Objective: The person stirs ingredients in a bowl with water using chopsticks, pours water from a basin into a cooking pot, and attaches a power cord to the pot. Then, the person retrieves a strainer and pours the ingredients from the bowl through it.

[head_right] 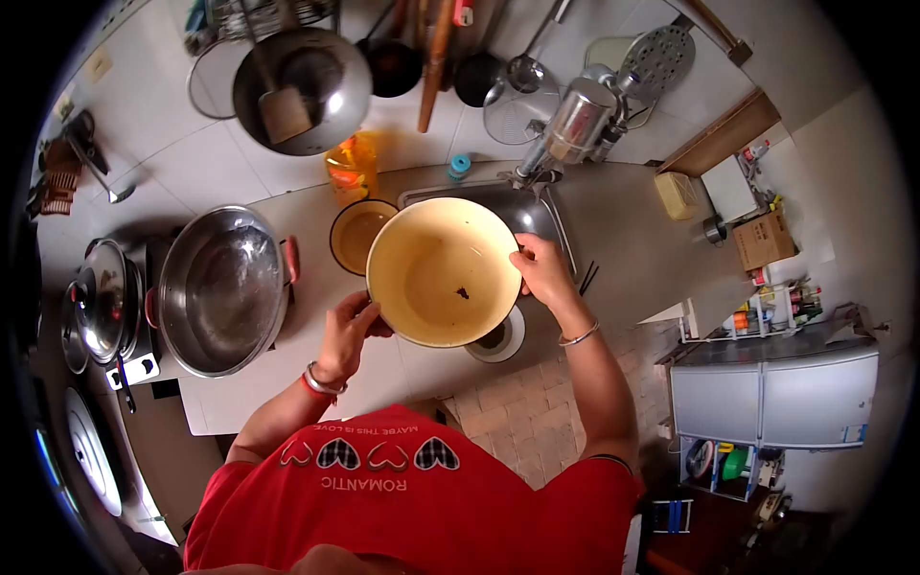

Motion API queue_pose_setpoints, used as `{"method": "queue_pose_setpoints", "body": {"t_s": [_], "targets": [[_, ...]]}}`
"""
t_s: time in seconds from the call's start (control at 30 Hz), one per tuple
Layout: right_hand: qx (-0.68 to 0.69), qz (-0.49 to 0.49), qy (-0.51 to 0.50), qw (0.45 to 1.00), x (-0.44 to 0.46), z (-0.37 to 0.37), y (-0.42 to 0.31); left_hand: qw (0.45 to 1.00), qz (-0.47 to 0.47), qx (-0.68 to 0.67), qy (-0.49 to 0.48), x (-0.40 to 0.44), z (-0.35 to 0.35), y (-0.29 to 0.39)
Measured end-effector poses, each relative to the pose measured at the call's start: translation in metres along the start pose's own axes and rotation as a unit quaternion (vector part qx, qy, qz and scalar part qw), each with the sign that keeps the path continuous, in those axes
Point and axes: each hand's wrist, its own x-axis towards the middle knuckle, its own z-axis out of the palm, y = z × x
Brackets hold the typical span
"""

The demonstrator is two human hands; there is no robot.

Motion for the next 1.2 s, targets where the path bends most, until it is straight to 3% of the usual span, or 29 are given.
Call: {"method": "queue_pose_setpoints", "body": {"t_s": [0.17,0.33,0.43,0.63,0.67,0.77,0.93,1.0,1.03,1.07,1.1,1.13,1.17,1.2], "targets": [[0.007,0.017,0.056,0.998,0.063,-0.032,0.090,0.995,0.018,0.095,0.011,0.093,0.046,-0.041],[-0.099,0.052,0.081,0.991,0.125,-0.032,0.179,0.989,0.003,0.136,0.053,0.163,0.068,-0.098],[-0.187,-0.022,0.114,0.976,0.167,-0.014,0.263,0.982,-0.022,0.167,0.087,0.193,0.064,-0.139],[-0.234,0.031,0.132,0.963,0.182,0.013,0.290,0.947,-0.116,0.252,0.162,0.236,0.048,-0.212],[-0.214,0.085,0.116,0.966,0.180,0.015,0.287,0.941,-0.134,0.265,0.165,0.241,0.045,-0.221],[-0.219,0.067,0.098,0.969,0.188,0.027,0.319,0.917,-0.168,0.324,0.162,0.248,0.044,-0.229],[-0.006,0.172,-0.012,0.985,0.177,0.015,0.294,0.901,-0.208,0.343,0.167,0.248,0.052,-0.222],[-0.201,-0.025,0.041,0.978,0.172,-0.007,0.289,0.912,-0.216,0.325,0.125,0.250,0.032,-0.245],[-0.294,-0.122,0.071,0.945,0.176,-0.022,0.284,0.919,-0.137,0.350,0.115,0.235,0.035,-0.242],[-0.207,-0.127,0.108,0.964,0.170,-0.043,0.252,0.920,-0.059,0.373,0.105,0.219,0.037,-0.236],[-0.117,-0.130,0.142,0.974,0.150,-0.068,0.199,0.936,-0.050,0.348,0.016,0.194,0.050,-0.193],[0.001,-0.165,0.207,0.964,0.141,-0.088,0.162,0.933,-0.118,0.338,-0.045,0.176,0.053,-0.164],[0.004,-0.222,0.231,0.947,0.132,-0.115,0.127,0.951,-0.085,0.292,-0.045,0.160,0.044,-0.165],[0.130,-0.207,0.253,0.936,0.107,-0.127,0.068,0.967,-0.053,0.245,-0.040,0.135,0.029,-0.169]]}}
